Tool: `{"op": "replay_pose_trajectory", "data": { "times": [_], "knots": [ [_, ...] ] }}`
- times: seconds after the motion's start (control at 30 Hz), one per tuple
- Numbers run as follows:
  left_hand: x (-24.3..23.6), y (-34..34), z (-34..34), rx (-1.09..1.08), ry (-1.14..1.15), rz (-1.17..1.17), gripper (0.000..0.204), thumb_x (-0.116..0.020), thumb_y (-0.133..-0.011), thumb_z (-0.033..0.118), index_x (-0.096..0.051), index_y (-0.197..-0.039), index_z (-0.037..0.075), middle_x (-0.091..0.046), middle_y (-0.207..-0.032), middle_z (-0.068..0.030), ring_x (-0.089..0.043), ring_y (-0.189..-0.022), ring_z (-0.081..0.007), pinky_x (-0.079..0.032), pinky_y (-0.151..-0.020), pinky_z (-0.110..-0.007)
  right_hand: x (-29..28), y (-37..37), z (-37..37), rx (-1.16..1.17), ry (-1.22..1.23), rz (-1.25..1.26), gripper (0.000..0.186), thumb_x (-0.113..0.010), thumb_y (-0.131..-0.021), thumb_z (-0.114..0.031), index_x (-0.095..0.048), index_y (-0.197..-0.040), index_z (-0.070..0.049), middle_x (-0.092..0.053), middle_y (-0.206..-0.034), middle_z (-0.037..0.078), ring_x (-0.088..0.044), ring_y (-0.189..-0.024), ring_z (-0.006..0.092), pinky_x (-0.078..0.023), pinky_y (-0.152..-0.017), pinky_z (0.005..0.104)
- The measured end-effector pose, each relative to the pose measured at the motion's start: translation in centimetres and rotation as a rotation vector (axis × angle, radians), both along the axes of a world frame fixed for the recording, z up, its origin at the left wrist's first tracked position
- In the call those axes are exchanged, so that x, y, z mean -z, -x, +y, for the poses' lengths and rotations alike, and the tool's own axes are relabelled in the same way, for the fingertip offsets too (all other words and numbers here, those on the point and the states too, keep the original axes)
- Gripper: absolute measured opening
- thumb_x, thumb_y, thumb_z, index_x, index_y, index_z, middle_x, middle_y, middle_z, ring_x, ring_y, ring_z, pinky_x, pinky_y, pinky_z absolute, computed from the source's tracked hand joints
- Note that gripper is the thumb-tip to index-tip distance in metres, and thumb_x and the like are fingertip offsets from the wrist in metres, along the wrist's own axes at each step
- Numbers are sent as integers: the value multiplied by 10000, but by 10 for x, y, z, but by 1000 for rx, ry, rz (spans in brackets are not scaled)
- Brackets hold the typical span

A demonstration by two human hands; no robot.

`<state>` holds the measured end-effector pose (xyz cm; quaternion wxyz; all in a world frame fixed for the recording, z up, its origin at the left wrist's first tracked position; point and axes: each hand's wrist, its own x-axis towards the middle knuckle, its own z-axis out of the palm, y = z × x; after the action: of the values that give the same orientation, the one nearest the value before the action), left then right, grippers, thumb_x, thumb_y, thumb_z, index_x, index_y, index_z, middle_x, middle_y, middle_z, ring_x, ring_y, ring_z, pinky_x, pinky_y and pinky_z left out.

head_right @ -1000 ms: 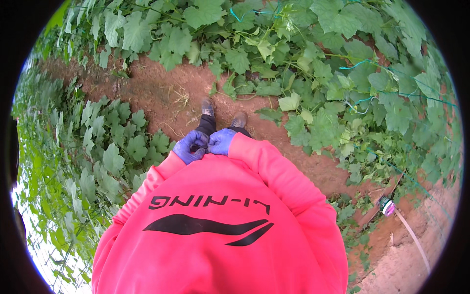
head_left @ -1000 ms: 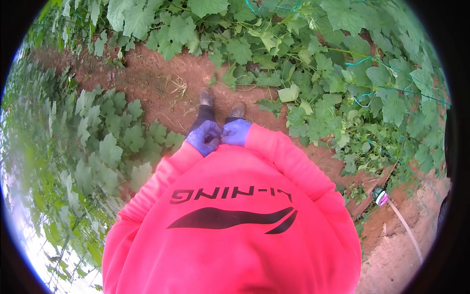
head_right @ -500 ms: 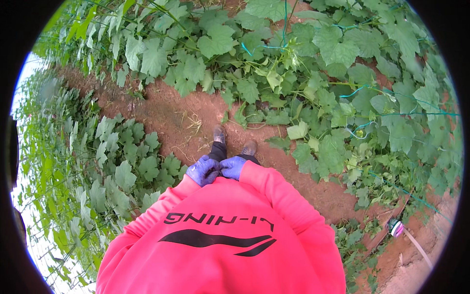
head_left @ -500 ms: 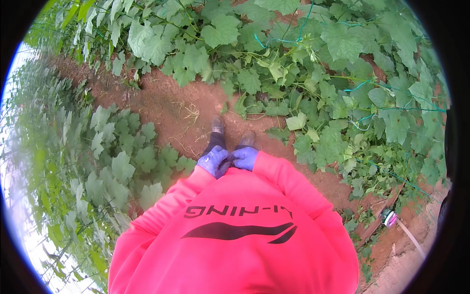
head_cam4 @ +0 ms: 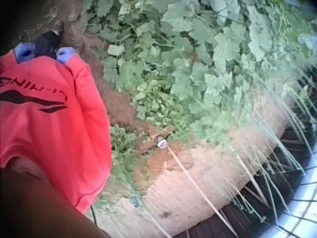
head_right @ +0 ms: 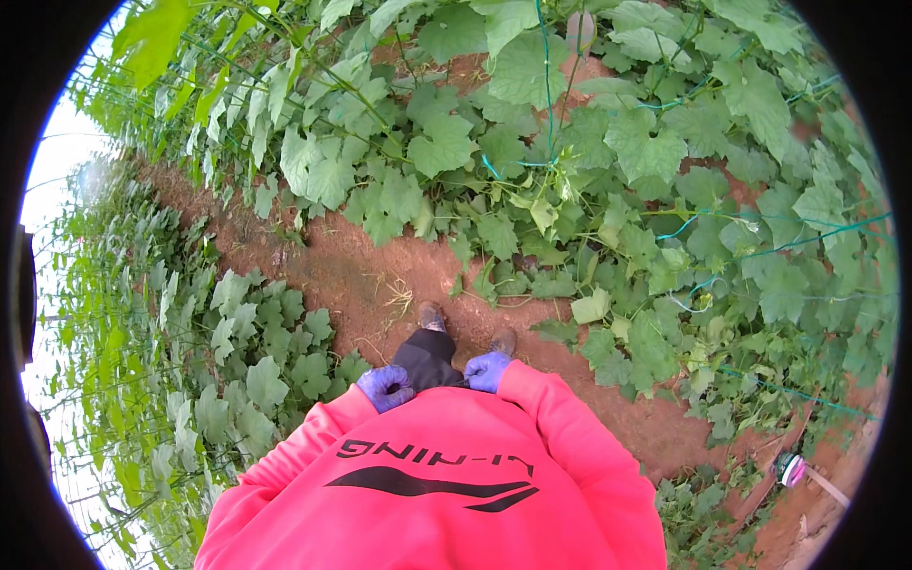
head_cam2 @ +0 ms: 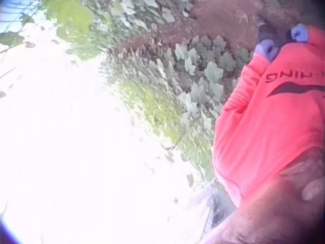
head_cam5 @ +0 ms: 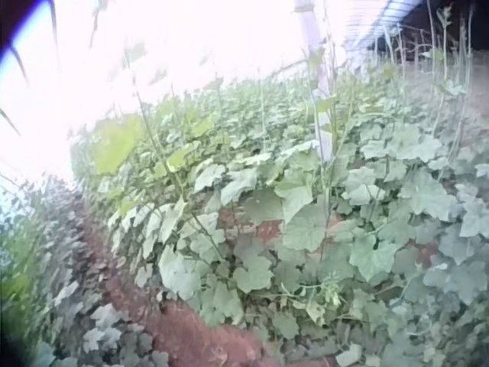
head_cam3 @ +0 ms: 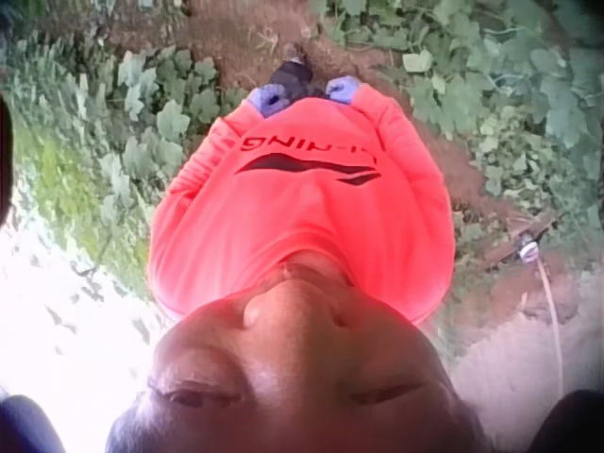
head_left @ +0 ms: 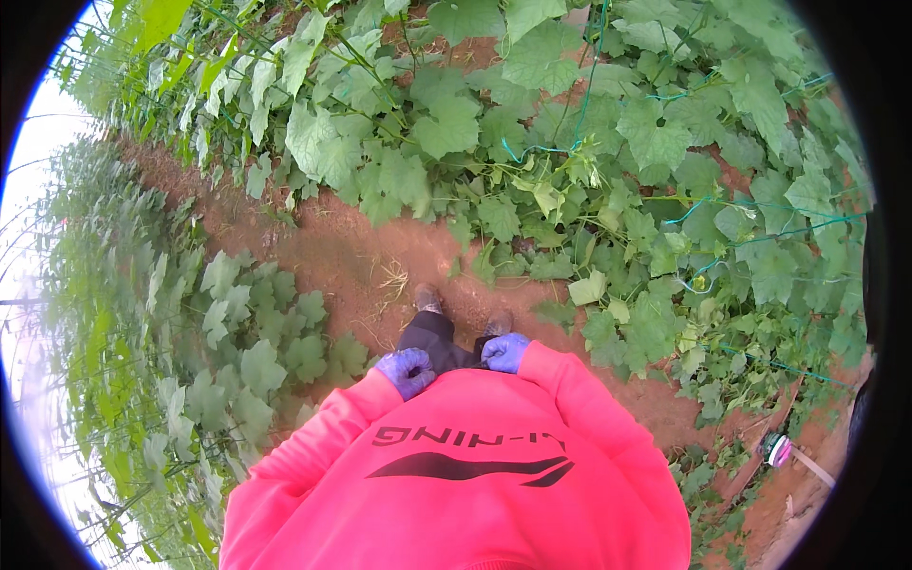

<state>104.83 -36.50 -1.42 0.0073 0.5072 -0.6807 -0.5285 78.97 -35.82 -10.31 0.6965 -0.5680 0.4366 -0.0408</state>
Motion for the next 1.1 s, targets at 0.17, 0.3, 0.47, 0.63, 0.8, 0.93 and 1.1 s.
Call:
{"op": "replay_pose_trajectory", "data": {
  "times": [0.17, 0.3, 0.47, 0.63, 0.8, 0.93, 1.1],
  "knots": [
    [8, -41, -65, -282, -56, 238, 239, -599, -830, 160, -590, -1028, 25, -642, -829, -69, -598, -721, -147, -489, -673, -278, 3, -12, -8, 284, -187, -119, 181, -551, -832, -221, -609, -905, -65, -585, -648, 35, -518, -534, 101, -430, -504, 249],
    [-9, -28, -208, -441, 245, 324, 313, -536, -859, 72, -501, -1161, -5, -606, -946, -80, -584, -730, -123, -479, -662, -225, -3, -36, -55, 455, -225, -1, 238, -520, -863, -286, -602, -925, -71, -574, -625, 34, -494, -447, 102, -408, -436, 244],
    [-117, 6, -339, -444, 638, 751, 470, -419, -853, -20, -329, -1313, 24, -589, -925, -85, -545, -614, -94, -444, -565, -203, -15, -86, -124, 701, -124, 37, 225, -541, -852, -254, -602, -931, -52, -579, -629, 42, -506, -445, 102, -428, -443, 242],
    [-131, -26, -408, -594, 662, 906, 444, -396, -864, 7, -378, -1305, 58, -598, -922, -81, -533, -574, -85, -424, -541, -187, -39, -123, -205, 817, 9, -62, 198, -548, -856, -221, -597, -929, -44, -577, -629, 40, -501, -448, 94, -426, -439, 229],
    [-131, -24, -443, -351, 797, 778, 308, -506, -840, 45, -564, -1143, 50, -555, -834, -32, -486, -585, -70, -418, -564, -199, -156, -127, -324, 1122, 503, -14, 253, -616, -803, -223, -575, -983, -49, -575, -637, 43, -496, -467, 102, -421, -459, 247],
    [-154, -12, -456, -175, 823, 735, 318, -628, -766, 101, -614, -1080, 56, -484, -680, 11, -433, -576, -69, -396, -556, -214, -221, -144, -390, 1064, 954, 357, 427, -680, -711, -377, -567, -978, -63, -596, -661, 80, -587, -592, 248, -476, -583, 360],
    [-176, -5, -468, 21, 809, 672, 303, -661, -723, 106, -634, -1020, 56, -452, -604, 17, -412, -546, -70, -377, -513, -224, -236, -148, -410, 1014, 992, 551, 426, -658, -698, -429, -561, -922, -80, -625, -710, 128, -615, -707, 333, -483, -634, 423]
  ]
}}
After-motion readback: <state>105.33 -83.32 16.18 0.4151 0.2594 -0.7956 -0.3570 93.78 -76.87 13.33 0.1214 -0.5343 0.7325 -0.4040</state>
